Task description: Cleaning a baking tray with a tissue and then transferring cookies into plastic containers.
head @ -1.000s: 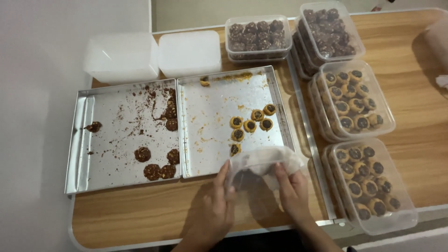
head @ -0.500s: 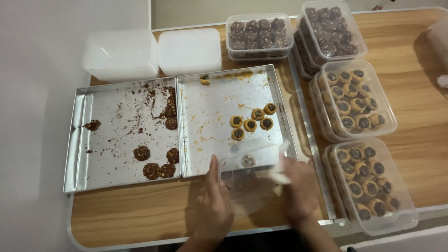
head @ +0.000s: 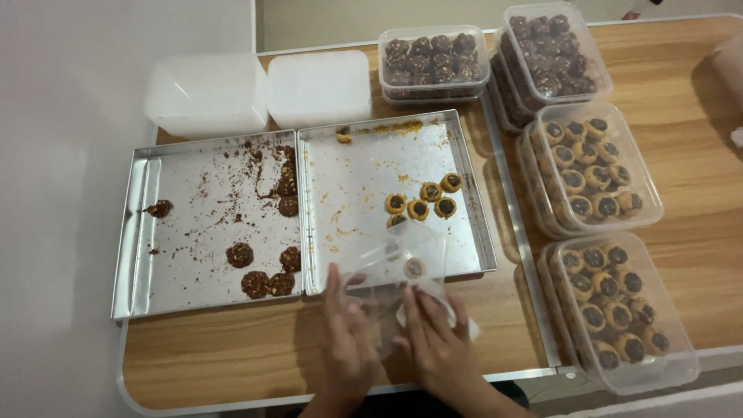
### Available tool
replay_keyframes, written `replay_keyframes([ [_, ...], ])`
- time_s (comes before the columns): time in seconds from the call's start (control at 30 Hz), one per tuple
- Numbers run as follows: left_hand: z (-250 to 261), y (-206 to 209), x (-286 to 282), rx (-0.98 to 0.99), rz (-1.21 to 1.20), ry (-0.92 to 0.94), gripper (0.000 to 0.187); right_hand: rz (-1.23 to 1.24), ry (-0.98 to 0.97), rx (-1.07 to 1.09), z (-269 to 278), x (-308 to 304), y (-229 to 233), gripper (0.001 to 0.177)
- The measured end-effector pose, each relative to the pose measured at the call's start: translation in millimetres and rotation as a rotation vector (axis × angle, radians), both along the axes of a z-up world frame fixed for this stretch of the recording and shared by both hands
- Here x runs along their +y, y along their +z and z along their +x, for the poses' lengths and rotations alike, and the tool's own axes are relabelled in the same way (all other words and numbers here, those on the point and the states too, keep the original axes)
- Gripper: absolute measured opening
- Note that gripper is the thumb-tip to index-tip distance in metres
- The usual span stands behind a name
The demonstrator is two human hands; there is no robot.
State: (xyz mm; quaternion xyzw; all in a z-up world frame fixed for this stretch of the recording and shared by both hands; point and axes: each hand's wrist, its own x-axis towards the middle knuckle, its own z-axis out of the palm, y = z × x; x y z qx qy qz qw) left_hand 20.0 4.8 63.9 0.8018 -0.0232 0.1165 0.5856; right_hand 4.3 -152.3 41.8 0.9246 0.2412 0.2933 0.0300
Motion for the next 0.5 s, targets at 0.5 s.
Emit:
replay_keyframes([
  [0.5, 8.5, 12.0, 6.4, -0.038, -0.136, 0.076, 0.056, 0.763, 0.622, 0.746, 6.2, -28.4, 42.8, 0.060],
])
